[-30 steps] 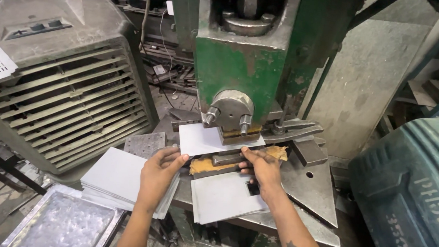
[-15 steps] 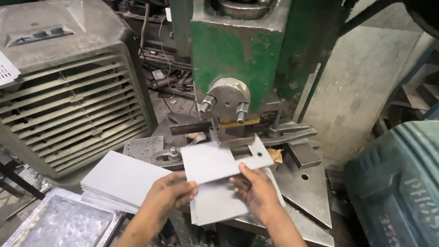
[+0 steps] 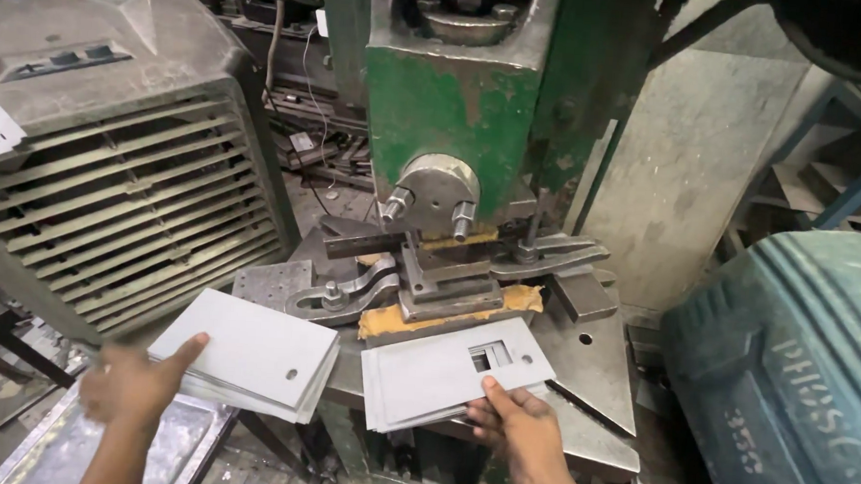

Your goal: Using an industrial press machine to punch rectangular holes into small metal plates and stacking the finished products.

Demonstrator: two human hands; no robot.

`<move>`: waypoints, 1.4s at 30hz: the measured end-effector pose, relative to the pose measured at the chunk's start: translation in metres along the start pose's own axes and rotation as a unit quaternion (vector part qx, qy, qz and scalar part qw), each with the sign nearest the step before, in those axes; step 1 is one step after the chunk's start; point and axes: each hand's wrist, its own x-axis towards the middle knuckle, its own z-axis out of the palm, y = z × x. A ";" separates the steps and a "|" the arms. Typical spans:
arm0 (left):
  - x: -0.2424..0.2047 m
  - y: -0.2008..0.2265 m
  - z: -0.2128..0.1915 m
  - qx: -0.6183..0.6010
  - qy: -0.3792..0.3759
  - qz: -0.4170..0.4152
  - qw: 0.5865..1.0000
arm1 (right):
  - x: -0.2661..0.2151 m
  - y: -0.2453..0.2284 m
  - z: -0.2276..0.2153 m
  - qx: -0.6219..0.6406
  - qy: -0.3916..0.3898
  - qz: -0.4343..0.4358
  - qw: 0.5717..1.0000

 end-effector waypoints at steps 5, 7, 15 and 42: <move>-0.009 -0.066 0.026 -0.455 -0.182 -0.192 0.850 | -0.003 -0.009 -0.002 -0.186 0.032 0.025 0.982; -0.017 -0.084 0.030 -0.514 -0.139 -0.120 0.838 | 0.001 -0.006 -0.009 -0.209 0.027 -0.002 0.977; -0.031 -0.048 -0.069 -0.598 -0.148 -0.127 0.778 | -0.004 -0.002 -0.006 -0.235 -0.015 0.025 0.972; -0.127 0.164 -0.019 -0.721 -0.344 -0.078 0.596 | 0.063 -0.056 0.081 0.025 -0.061 -0.090 0.994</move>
